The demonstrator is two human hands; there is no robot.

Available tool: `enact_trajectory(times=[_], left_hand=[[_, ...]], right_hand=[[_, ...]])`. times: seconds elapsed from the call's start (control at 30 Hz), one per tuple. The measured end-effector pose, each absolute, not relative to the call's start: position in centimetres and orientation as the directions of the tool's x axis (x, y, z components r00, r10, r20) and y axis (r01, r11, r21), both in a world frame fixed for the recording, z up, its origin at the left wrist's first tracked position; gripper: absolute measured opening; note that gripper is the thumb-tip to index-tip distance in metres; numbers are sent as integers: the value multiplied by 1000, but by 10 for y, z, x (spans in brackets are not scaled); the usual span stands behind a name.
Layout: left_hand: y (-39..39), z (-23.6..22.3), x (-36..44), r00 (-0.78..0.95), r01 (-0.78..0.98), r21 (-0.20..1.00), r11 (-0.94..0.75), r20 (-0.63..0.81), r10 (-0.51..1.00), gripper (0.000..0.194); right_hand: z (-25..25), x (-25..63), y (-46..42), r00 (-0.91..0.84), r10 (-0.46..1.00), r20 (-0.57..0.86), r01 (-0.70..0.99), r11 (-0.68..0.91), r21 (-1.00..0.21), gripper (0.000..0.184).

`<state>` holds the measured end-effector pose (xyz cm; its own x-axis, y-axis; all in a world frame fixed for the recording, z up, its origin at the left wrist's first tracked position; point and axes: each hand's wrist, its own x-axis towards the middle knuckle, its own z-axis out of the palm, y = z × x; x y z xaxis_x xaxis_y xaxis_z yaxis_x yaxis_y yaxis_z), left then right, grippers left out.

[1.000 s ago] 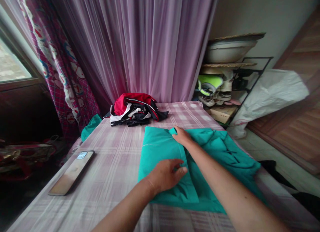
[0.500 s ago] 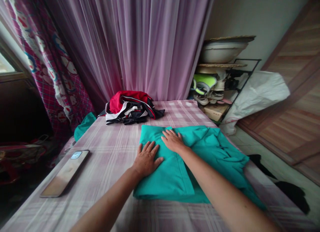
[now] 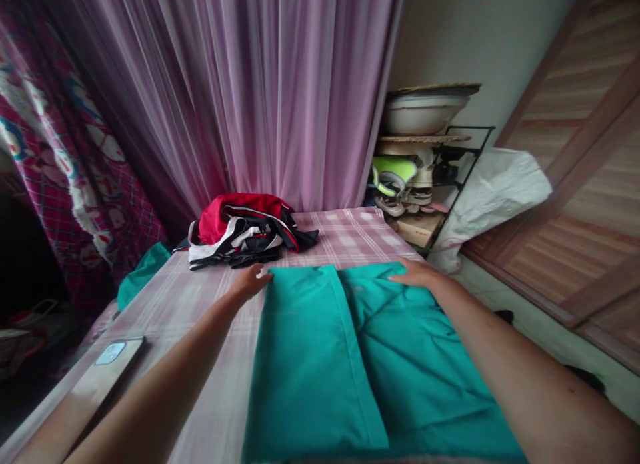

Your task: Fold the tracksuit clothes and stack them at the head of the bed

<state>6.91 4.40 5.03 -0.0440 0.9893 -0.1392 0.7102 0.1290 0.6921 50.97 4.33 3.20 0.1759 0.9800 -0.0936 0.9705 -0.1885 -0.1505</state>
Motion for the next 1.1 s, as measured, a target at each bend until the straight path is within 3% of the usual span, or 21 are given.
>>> enact_trajectory(times=[0.2,0.27,0.43,0.57,0.63,0.73,0.87,0.93,1.0,1.07,1.1], left_hand=[[63,49,74,219,586,804,103,-279,935,38],[61,48,70,269,579,812,79,-282,921,38],[5,47,34,94,615,768,181,-300,949,49],[-74,41,1,17,632,733,249,-335,942,54],[-100,37,-7,-37,652,712,259,-312,949,58],[-108,34,-10,-115,590,757,282,-267,957,72],[-86,35,-5,-114,562,754,340,-337,935,87],[-75,32,-1,-91,652,696,302,-323,942,75],[-68,28,4,-54,765,607,215,-273,961,57],[-68,24,8,-31,850,506,144,-225,974,47],[-70,23,9,-27,873,471,129,-217,976,44]], right_hand=[[46,498,59,142,982,-124,986,-151,-64,35],[59,484,69,142,986,-89,989,-145,-36,31],[104,407,111,-35,964,263,998,48,-43,35],[121,327,127,-306,889,341,931,354,-88,55],[113,307,119,-364,875,319,899,420,-126,64],[89,317,92,-303,922,242,921,349,-176,55],[58,377,31,10,987,159,956,37,-292,53],[47,404,-8,219,974,52,887,-177,-426,57],[34,418,-46,313,941,-126,731,-323,-601,66],[19,421,-77,245,934,-260,559,-355,-749,72],[10,420,-88,171,951,-257,514,-308,-801,73]])
